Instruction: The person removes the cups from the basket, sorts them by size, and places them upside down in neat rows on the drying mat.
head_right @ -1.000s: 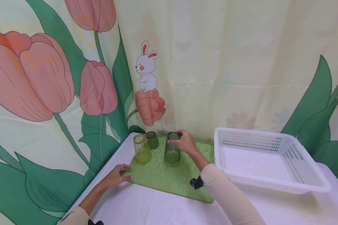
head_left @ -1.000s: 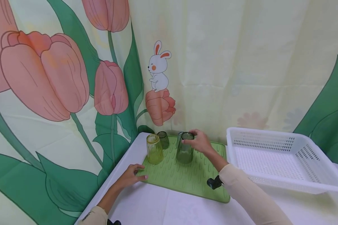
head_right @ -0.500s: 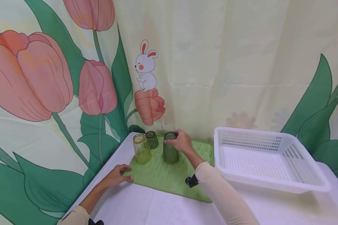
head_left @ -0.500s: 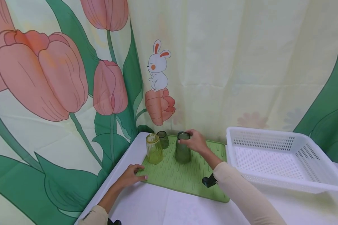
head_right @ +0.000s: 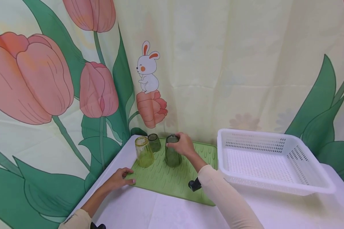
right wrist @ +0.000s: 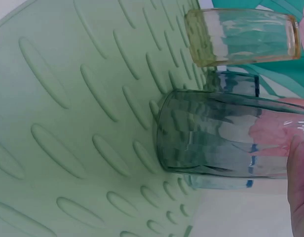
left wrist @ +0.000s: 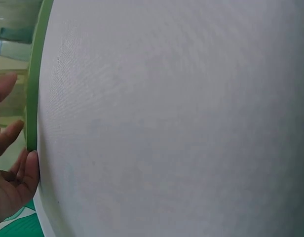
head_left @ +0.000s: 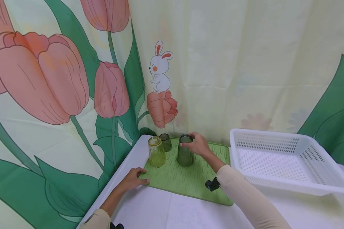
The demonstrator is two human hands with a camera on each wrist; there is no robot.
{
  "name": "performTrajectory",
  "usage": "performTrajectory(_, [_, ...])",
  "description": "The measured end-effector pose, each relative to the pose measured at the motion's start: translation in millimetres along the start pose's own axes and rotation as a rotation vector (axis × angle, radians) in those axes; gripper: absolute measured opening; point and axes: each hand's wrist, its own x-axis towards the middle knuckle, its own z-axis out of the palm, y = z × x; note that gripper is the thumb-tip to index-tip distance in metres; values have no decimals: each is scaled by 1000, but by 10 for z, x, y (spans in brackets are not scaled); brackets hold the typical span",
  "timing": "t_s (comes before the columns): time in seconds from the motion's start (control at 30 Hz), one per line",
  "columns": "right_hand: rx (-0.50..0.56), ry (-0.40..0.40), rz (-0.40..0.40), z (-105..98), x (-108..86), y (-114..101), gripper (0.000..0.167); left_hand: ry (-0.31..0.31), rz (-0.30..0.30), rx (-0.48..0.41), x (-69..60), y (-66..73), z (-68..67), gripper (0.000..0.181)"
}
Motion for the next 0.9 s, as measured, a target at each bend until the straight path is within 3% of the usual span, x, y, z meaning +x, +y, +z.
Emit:
performTrajectory(0.33, [100, -18, -1, 76, -17, -15, 69, -6, 27, 24, -21, 28, -2, 44])
performTrajectory(0.6, [135, -13, 4, 97, -33, -36, 67, 1, 14, 55, -5, 20, 3, 43])
performTrajectory(0.9, [-22, -11, -41, 44, -60, -63, 71, -3, 10, 70, 7, 6, -14, 43])
